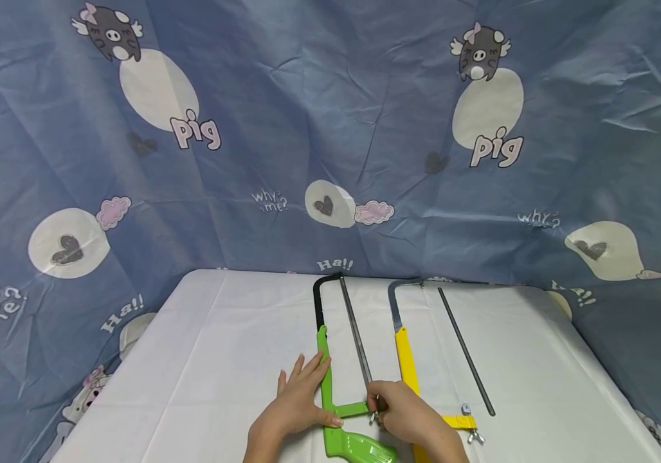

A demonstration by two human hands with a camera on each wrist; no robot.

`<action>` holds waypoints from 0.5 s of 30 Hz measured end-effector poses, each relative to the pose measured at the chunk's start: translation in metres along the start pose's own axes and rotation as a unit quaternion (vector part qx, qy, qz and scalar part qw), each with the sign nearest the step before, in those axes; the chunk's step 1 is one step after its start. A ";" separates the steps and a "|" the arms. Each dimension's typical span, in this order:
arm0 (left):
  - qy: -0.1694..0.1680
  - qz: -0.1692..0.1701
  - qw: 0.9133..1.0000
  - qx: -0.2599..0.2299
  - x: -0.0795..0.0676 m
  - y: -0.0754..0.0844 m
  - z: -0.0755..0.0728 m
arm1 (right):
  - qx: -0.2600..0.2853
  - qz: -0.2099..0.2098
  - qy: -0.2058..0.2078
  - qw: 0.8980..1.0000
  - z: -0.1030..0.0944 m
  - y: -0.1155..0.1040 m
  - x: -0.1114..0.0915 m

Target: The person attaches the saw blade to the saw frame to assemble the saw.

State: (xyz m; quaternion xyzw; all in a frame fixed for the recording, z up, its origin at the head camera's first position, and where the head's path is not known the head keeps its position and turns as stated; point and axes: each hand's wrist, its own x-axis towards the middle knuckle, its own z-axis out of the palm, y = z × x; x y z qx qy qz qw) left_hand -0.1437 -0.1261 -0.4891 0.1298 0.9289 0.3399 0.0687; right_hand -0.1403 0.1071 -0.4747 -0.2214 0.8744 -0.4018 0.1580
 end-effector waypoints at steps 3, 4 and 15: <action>-0.001 -0.002 1.000 -0.001 -0.001 0.000 0.000 | -0.011 0.007 -0.001 1.000 0.001 -0.002 0.001; -0.001 -0.001 1.000 -0.001 -0.001 -0.001 0.000 | -0.018 0.011 0.000 1.000 0.002 -0.002 0.001; -0.004 -0.003 1.000 -0.002 -0.001 -0.004 0.001 | -0.111 0.051 0.038 0.992 0.011 -0.011 0.005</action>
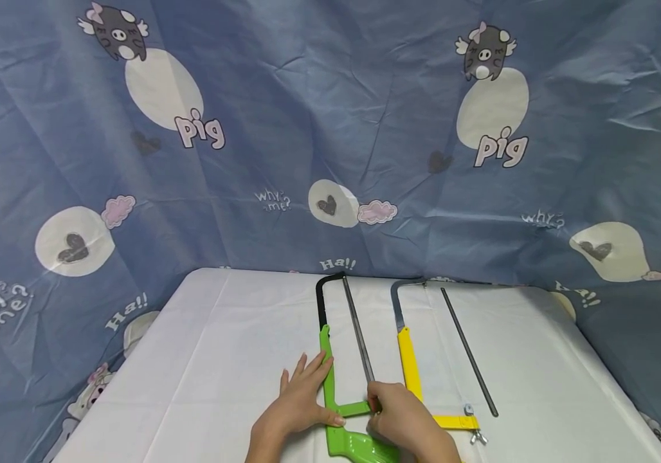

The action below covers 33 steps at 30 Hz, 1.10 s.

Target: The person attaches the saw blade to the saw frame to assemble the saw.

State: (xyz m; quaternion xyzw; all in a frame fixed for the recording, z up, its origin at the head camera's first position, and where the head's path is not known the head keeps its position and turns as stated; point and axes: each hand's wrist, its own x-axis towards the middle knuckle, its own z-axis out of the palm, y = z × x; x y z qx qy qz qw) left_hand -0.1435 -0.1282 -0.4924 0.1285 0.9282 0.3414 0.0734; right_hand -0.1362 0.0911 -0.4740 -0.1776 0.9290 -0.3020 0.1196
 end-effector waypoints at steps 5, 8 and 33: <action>0.002 0.001 1.000 0.006 0.001 0.001 -0.001 | -0.054 0.015 0.026 0.998 0.002 -0.004 0.000; 0.003 0.001 1.000 0.010 0.001 0.001 -0.001 | -0.079 0.013 0.045 0.996 0.004 -0.006 -0.001; 0.001 0.004 1.000 0.012 0.001 0.000 0.002 | -0.099 0.006 0.060 0.993 0.007 -0.003 0.001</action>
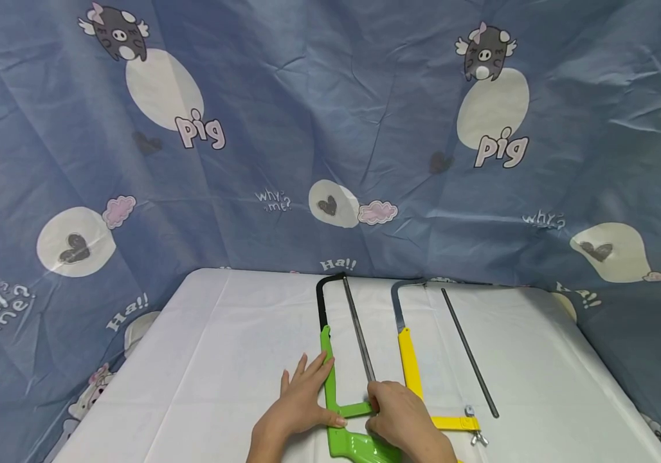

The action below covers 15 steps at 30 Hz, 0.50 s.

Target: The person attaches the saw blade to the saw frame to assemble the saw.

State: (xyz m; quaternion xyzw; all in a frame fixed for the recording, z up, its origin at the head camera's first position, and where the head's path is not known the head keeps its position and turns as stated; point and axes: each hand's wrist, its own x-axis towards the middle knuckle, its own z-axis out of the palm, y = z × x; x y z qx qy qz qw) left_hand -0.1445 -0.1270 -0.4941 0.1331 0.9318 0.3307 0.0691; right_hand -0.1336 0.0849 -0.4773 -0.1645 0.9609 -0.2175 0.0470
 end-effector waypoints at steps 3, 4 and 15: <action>0.002 0.002 1.000 0.002 0.001 0.000 0.000 | 0.001 -0.007 0.000 1.000 0.000 0.002 0.001; 0.002 0.002 1.000 0.002 0.001 0.000 0.000 | 0.003 -0.010 0.000 1.000 0.000 0.002 0.001; -0.001 0.001 1.000 0.007 0.000 0.001 -0.001 | 0.040 -0.022 -0.025 0.999 -0.002 0.005 0.002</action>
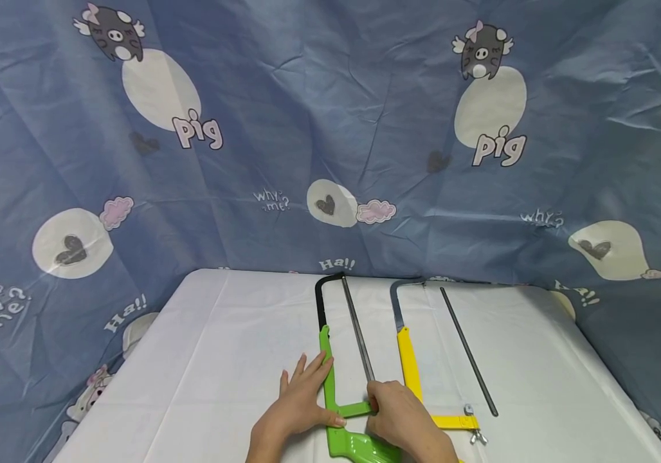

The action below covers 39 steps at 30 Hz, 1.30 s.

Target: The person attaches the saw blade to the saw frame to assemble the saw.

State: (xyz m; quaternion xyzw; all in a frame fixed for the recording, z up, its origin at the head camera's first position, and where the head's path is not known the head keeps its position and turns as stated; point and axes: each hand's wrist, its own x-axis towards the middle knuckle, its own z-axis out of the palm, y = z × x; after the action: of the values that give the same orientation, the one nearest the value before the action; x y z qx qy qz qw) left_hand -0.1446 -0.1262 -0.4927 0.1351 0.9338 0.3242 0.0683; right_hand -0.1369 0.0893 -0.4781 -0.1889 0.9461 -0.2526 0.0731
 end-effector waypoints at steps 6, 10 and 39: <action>0.003 0.000 1.000 -0.004 -0.001 0.001 -0.001 | 0.010 0.001 -0.006 1.000 -0.001 0.001 0.000; 0.005 0.002 1.000 -0.005 -0.002 0.001 -0.001 | 0.012 0.000 -0.006 1.000 -0.001 0.002 0.000; 0.005 0.000 1.000 -0.004 -0.001 0.001 0.001 | 0.005 -0.005 -0.011 1.000 0.000 0.003 0.000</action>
State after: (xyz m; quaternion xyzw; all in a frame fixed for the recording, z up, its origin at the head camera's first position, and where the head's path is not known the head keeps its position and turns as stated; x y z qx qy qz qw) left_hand -0.1432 -0.1256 -0.4927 0.1337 0.9327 0.3285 0.0645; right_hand -0.1379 0.0920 -0.4799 -0.1961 0.9430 -0.2558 0.0828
